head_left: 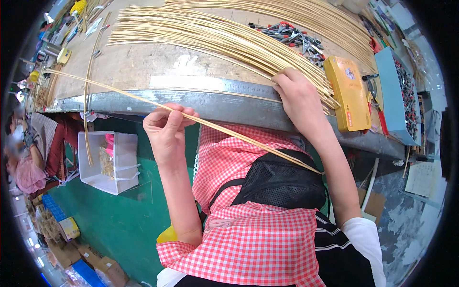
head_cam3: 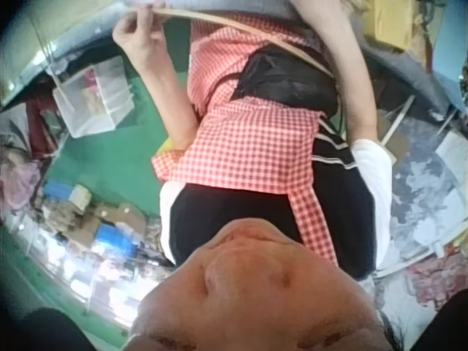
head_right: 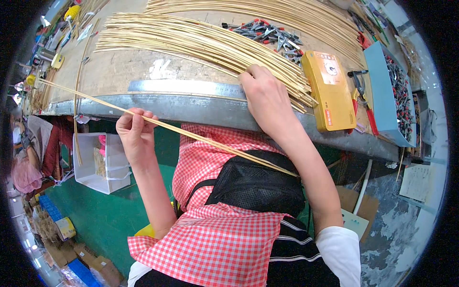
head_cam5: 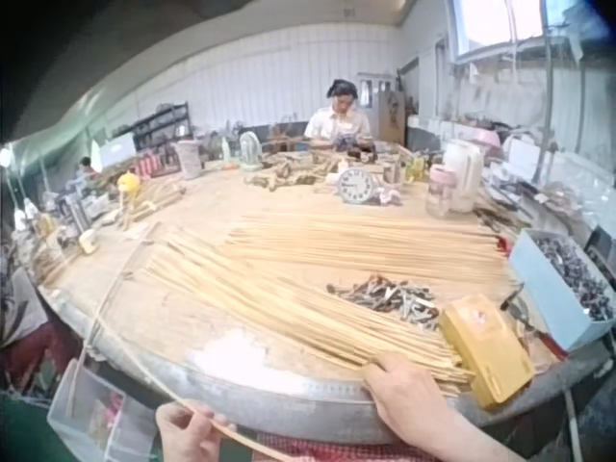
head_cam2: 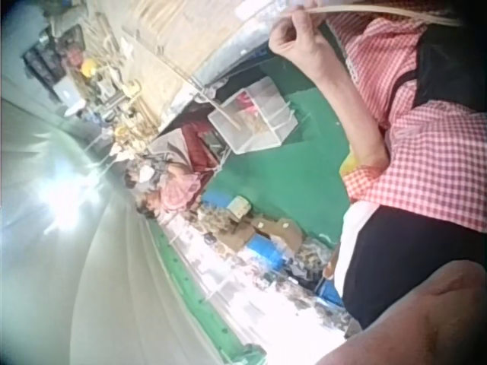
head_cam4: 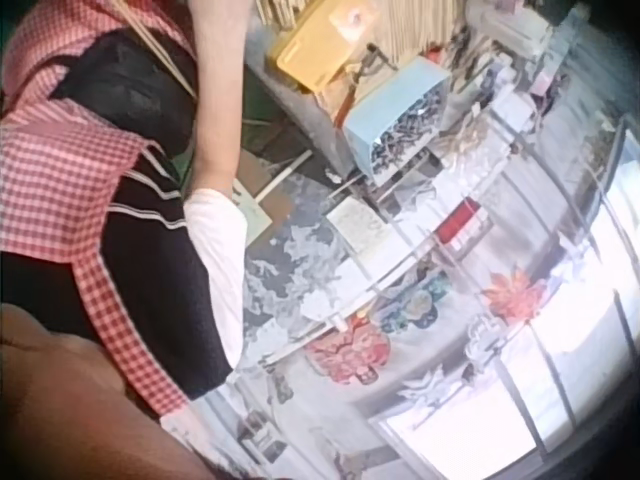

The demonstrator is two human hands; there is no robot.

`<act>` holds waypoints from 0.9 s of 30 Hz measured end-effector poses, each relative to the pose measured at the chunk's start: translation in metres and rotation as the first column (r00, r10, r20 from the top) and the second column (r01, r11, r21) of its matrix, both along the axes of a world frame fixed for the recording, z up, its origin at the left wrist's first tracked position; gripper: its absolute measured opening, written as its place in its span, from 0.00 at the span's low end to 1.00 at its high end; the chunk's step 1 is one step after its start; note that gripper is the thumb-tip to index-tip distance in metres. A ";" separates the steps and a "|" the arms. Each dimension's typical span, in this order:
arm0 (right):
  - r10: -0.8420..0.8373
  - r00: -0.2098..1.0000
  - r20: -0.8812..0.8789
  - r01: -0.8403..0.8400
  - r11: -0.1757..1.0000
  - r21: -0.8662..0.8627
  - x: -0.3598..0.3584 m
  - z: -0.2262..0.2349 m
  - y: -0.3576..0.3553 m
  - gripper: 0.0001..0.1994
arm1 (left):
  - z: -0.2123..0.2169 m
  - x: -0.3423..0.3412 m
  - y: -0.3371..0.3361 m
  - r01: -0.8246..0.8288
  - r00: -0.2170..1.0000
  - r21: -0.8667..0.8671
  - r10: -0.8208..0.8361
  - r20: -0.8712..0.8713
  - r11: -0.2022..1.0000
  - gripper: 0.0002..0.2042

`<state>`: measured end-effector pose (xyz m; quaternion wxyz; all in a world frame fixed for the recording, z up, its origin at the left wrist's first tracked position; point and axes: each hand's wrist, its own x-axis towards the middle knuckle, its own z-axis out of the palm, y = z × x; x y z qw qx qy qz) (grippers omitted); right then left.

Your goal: The person sits at a workbench and repeatedly picks up thin bamboo sticks. They align two sticks end-to-end and secure the joint by wrapping a small piece of white tape around the connection point. The person handles the sticks and tape by hand, working on one joint at a time.

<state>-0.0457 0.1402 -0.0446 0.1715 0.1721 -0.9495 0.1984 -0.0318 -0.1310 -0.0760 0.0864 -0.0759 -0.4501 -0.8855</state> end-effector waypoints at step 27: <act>0.209 0.942 0.262 -0.040 0.845 -0.533 0.066 0.033 -0.017 0.03 | 0.007 0.001 0.009 -0.063 0.998 -0.055 0.063 0.002 0.997 0.06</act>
